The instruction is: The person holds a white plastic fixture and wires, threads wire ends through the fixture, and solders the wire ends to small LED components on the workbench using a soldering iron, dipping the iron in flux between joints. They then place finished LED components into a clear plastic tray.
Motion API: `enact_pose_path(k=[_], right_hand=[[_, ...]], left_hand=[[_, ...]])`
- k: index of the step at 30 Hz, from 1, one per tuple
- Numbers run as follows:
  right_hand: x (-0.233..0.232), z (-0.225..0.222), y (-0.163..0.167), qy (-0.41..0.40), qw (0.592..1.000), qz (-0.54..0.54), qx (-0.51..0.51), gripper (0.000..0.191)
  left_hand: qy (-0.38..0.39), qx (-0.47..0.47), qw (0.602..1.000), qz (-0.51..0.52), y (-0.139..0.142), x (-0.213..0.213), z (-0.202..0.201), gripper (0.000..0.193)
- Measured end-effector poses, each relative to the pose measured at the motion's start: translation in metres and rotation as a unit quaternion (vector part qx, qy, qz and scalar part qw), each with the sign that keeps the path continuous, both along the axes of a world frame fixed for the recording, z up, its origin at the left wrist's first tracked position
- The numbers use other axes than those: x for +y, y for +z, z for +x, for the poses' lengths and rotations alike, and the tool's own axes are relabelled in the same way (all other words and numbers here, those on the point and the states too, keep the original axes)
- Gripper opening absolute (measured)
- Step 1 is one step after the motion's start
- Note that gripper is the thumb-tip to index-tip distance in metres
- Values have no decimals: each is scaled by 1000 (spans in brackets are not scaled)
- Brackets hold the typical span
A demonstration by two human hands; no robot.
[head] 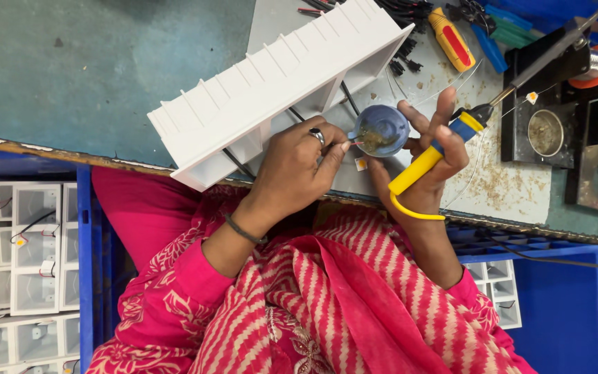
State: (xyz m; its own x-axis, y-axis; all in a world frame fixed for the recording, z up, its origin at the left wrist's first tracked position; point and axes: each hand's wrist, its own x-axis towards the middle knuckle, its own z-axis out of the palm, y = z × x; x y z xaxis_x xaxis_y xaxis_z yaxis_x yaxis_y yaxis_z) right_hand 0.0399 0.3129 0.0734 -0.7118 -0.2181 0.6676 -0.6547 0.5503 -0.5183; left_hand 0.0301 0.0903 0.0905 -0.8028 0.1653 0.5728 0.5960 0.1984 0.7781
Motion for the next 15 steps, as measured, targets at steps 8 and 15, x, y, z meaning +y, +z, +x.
enact_pose_path(k=[8, 15], right_hand=[[-1, -3, -9, 40, 999, -1, 28, 101], [-2, -4, -11, 58, 996, 21, 59, 99]], left_hand=[[10, -18, 999, -42, -2, 1, 0, 10], [7, -1, 999, -38, -3, 2, 0, 12]])
